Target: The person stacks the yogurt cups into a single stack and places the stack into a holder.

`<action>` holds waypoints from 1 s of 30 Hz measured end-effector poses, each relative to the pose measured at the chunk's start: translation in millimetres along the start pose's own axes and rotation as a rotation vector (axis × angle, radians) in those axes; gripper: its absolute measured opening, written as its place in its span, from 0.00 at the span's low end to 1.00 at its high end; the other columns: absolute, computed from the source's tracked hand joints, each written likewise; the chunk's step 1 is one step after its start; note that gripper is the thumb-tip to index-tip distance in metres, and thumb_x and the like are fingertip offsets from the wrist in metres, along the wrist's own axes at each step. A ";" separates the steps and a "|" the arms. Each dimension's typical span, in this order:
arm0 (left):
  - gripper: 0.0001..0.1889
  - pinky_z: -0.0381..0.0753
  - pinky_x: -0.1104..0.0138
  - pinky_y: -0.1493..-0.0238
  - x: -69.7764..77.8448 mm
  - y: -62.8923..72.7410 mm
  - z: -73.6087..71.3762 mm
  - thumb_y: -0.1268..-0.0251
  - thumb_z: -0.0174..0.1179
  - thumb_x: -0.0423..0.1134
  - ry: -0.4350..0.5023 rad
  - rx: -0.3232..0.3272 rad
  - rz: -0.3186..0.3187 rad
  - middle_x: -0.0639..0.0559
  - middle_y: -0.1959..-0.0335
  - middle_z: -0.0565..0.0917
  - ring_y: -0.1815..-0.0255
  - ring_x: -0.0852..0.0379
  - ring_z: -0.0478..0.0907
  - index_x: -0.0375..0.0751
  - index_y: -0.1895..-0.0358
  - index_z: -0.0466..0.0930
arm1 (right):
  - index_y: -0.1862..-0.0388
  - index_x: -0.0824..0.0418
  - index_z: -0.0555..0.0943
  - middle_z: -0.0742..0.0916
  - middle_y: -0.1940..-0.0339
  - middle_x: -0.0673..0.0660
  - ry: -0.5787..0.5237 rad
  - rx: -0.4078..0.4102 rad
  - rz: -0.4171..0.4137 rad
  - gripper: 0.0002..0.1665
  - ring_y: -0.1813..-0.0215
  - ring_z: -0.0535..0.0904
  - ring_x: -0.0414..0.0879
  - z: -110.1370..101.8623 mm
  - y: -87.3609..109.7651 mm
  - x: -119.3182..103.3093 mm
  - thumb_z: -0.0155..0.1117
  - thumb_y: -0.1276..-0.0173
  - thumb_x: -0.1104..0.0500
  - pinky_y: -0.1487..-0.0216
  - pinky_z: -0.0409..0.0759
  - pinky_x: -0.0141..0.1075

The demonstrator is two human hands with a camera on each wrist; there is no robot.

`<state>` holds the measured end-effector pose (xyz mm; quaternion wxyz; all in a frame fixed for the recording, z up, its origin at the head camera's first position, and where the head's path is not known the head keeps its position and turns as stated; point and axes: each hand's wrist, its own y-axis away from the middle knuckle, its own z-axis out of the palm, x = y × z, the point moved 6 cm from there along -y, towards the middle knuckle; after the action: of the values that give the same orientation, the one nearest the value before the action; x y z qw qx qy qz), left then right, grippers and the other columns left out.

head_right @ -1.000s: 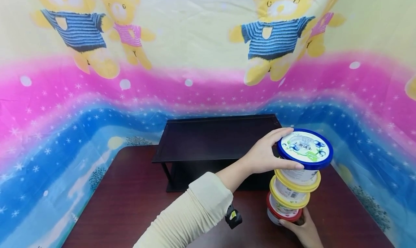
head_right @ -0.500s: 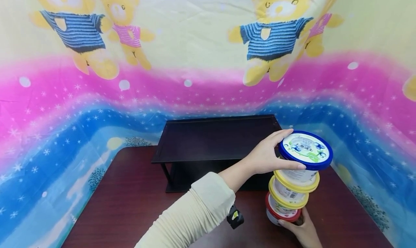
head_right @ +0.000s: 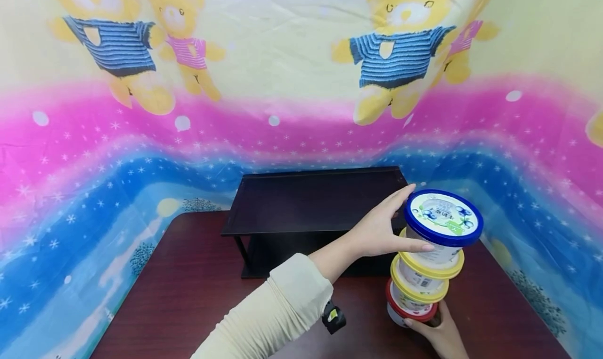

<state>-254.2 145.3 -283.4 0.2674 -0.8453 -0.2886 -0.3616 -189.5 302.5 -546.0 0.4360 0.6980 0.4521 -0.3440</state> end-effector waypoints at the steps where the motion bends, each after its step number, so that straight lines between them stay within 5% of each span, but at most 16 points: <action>1: 0.48 0.65 0.67 0.48 -1.6 2.5 -1.7 0.57 0.65 0.51 -0.002 0.001 0.009 0.72 0.37 0.47 0.38 0.72 0.47 0.66 0.35 0.41 | 0.34 0.65 0.34 0.56 0.40 0.71 0.005 0.003 -0.005 0.59 0.42 0.56 0.66 -0.1 0.0 -0.1 0.63 0.47 0.47 0.53 0.67 0.50; 15: 0.43 0.66 0.61 0.49 -43.8 47.8 -30.5 0.55 0.63 0.53 0.096 0.114 -0.010 0.65 0.38 0.56 0.41 0.62 0.58 0.69 0.36 0.45 | 0.36 0.66 0.39 0.61 0.41 0.68 0.029 0.032 -0.090 0.53 0.45 0.62 0.60 0.3 3.5 -0.9 0.63 0.46 0.52 0.60 0.71 0.36; 22: 0.43 0.61 0.62 0.45 -61.8 69.0 -48.0 0.54 0.63 0.52 0.106 0.164 0.000 0.61 0.38 0.58 0.41 0.62 0.58 0.67 0.36 0.46 | 0.35 0.62 0.39 0.60 0.41 0.67 -0.003 0.017 -0.110 0.52 0.46 0.62 0.57 0.8 2.1 -3.5 0.63 0.46 0.52 0.57 0.70 0.40; 27: 0.42 0.60 0.65 0.44 -81.6 82.0 -62.1 0.54 0.63 0.50 0.093 0.220 -0.009 0.60 0.39 0.59 0.40 0.63 0.57 0.60 0.35 0.49 | 0.36 0.62 0.41 0.61 0.41 0.66 0.015 0.013 -0.133 0.51 0.53 0.66 0.39 0.5 0.4 -5.1 0.64 0.47 0.53 0.58 0.71 0.38; 30: 0.42 0.60 0.63 0.44 -95.0 90.3 -70.8 0.54 0.63 0.50 0.099 0.248 -0.036 0.61 0.39 0.58 0.40 0.63 0.57 0.58 0.35 0.50 | 0.36 0.63 0.40 0.60 0.41 0.67 0.010 0.008 -0.132 0.52 0.50 0.66 0.46 0.4 0.0 -4.6 0.64 0.47 0.53 0.58 0.71 0.39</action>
<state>-279.3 8.3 -336.0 0.3774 -0.7816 -0.3325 -0.3690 -191.2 300.6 -542.1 0.4073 0.6702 0.4977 -0.3704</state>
